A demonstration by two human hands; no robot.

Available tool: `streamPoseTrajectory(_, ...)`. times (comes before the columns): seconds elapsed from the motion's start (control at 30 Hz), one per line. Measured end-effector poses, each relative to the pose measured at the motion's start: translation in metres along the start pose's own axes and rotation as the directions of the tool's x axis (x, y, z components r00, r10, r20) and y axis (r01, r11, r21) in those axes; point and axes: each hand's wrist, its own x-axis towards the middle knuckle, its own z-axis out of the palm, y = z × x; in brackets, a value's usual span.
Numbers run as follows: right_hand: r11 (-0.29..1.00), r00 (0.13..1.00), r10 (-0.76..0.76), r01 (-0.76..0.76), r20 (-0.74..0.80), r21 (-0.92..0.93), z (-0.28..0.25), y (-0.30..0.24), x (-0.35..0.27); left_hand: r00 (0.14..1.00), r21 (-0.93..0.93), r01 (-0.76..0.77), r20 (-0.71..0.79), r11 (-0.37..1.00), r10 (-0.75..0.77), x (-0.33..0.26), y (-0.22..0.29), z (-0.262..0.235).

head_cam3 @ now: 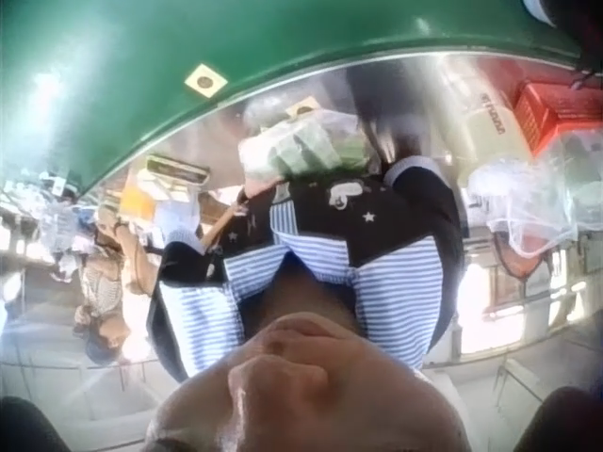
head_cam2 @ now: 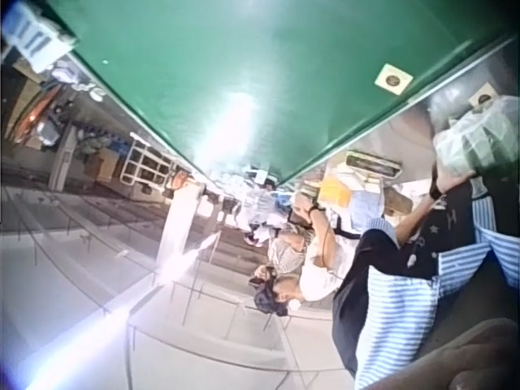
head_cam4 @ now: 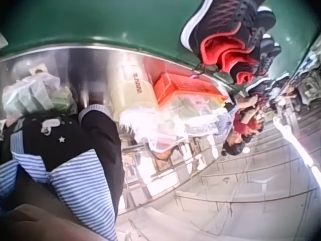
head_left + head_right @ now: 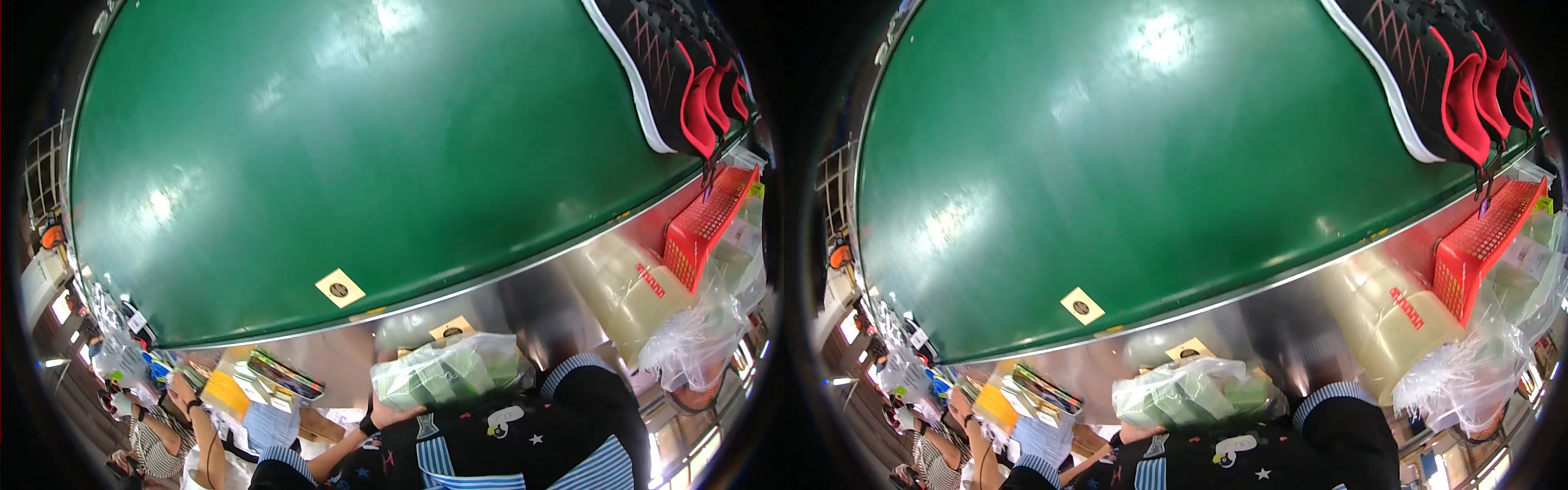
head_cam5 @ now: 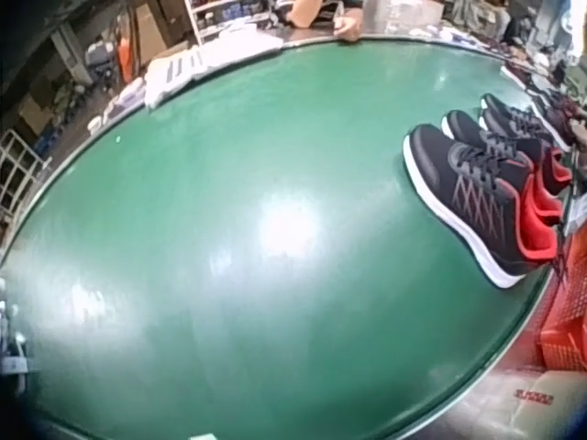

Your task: The person is attaching labels and tags to black and red sneakers on an assembly line.

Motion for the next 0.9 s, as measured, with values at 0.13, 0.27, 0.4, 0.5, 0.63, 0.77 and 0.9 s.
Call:
streamPoseTrajectory(0.13, 0.999, 0.998, -0.052, 0.052, -0.044, -0.014, -0.021, -0.015, -0.012, 0.984, -0.036, -0.156, -0.094, 0.987, 0.152, 0.012, 0.023, 0.003)
streamPoseTrajectory(0.27, 0.992, 0.984, -0.124, 0.118, -0.131, -0.049, -0.050, -0.033, -0.032, 0.983, -0.205, -0.164, -0.119, 0.965, 0.141, 0.023, 0.041, 0.016)
streamPoseTrajectory(0.4, 0.980, 0.947, -0.193, 0.172, -0.257, -0.102, -0.067, -0.056, -0.062, 0.948, -0.147, -0.303, -0.146, 0.941, 0.283, 0.026, 0.053, 0.017)
streamPoseTrajectory(0.5, 0.959, 0.894, -0.267, 0.211, -0.360, -0.188, -0.083, -0.073, -0.100, 0.925, -0.196, -0.380, -0.104, 0.904, 0.366, 0.025, 0.047, 0.015)
streamPoseTrajectory(0.63, 0.973, 0.943, -0.230, 0.220, -0.241, -0.069, -0.099, -0.102, -0.148, 0.801, -0.025, -0.599, -0.013, 0.800, 0.599, 0.014, 0.051, 0.017)
streamPoseTrajectory(0.77, 0.782, 0.761, -0.516, 0.606, -0.393, 0.147, -0.143, -0.144, -0.193, 0.668, 0.134, -0.744, 0.126, 0.655, 0.733, -0.013, 0.054, 0.028)
streamPoseTrajectory(0.9, 0.611, 0.255, -0.722, 0.672, -0.643, -0.419, -0.155, -0.206, -0.221, 0.619, 0.189, -0.785, 0.221, 0.590, 0.754, -0.032, 0.053, 0.035)
